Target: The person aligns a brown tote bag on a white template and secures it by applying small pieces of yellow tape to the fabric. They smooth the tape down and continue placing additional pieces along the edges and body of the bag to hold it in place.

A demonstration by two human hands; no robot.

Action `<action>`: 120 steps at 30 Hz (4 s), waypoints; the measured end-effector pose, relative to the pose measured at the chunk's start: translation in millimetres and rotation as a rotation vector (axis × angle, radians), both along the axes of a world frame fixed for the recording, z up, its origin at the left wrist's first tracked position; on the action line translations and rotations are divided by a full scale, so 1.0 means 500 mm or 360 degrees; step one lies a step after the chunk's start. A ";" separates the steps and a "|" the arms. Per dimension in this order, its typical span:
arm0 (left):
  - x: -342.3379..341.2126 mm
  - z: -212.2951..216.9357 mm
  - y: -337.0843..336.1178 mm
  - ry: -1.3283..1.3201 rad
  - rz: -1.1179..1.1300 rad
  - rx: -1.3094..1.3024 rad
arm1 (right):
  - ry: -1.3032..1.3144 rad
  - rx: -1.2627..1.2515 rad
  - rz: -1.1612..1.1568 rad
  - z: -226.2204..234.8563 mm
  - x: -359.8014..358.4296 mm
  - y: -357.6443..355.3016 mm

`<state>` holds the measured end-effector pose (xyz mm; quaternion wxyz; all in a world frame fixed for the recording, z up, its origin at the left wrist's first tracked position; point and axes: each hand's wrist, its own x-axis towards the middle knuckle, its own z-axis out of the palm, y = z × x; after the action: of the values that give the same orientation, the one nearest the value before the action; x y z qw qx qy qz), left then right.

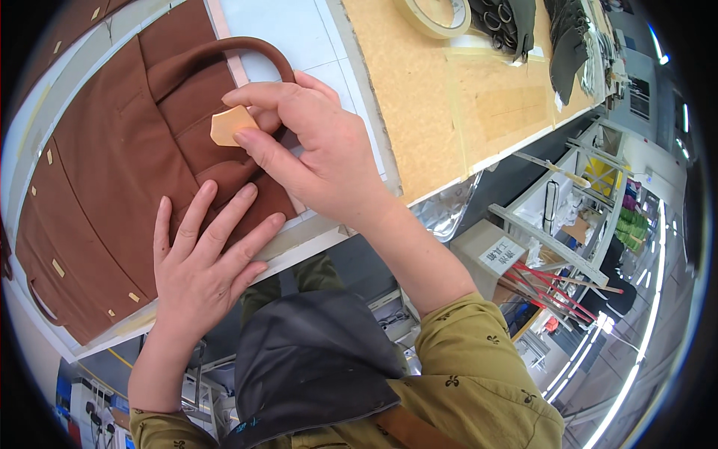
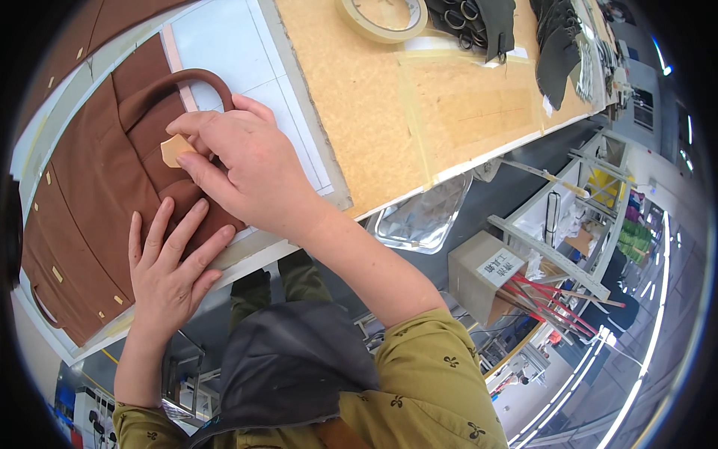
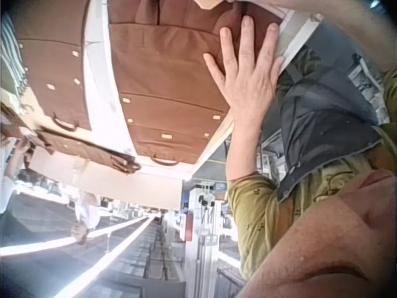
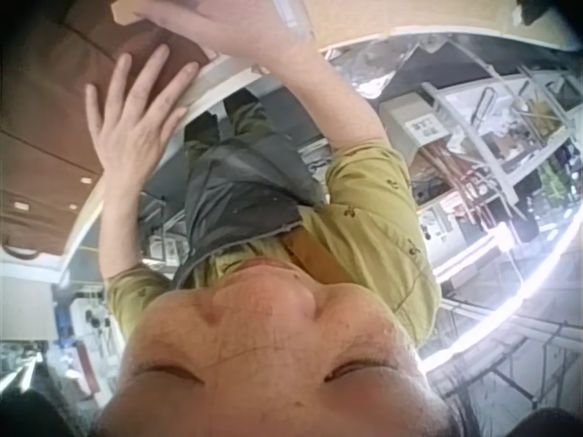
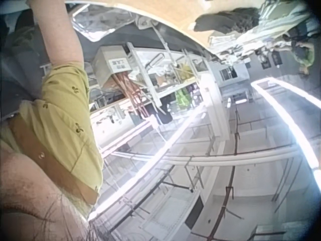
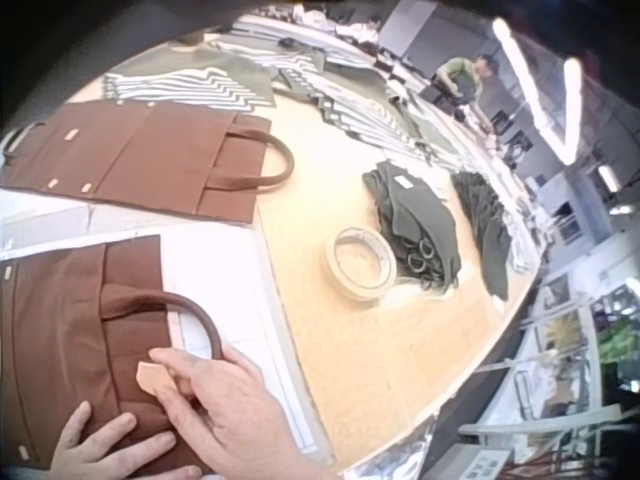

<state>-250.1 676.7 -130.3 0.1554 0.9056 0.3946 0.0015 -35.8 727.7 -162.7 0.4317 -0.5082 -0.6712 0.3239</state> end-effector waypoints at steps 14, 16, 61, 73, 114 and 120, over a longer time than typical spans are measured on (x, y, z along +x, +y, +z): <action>0.006 -0.003 -0.003 0.0104 -0.0019 0.0153 | -0.0030 0.0046 -0.0008 -0.004 -0.002 -0.001; 0.005 -0.004 -0.002 0.0095 -0.0017 0.0150 | -0.0037 0.0044 -0.0002 -0.004 -0.002 0.000; -0.018 -0.021 0.019 -0.0455 0.0150 -0.0130 | -0.0116 -0.0244 -0.0465 0.011 -0.061 -0.257; -0.016 -0.018 0.021 -0.0397 0.0121 -0.0117 | -0.0202 -0.0200 -0.0474 0.010 -0.074 -0.253; -0.012 -0.016 0.023 -0.0401 0.0139 -0.0170 | 0.0320 -0.0318 -0.0662 -0.010 -0.068 -0.270; -0.014 -0.017 0.022 -0.0408 0.0150 -0.0184 | 0.0005 -0.0212 -0.0495 -0.003 -0.065 -0.258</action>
<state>-257.4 687.6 -138.7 0.2560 0.8680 0.4131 0.1017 -68.4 598.8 -164.2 0.4429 -0.6329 -0.5609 0.2978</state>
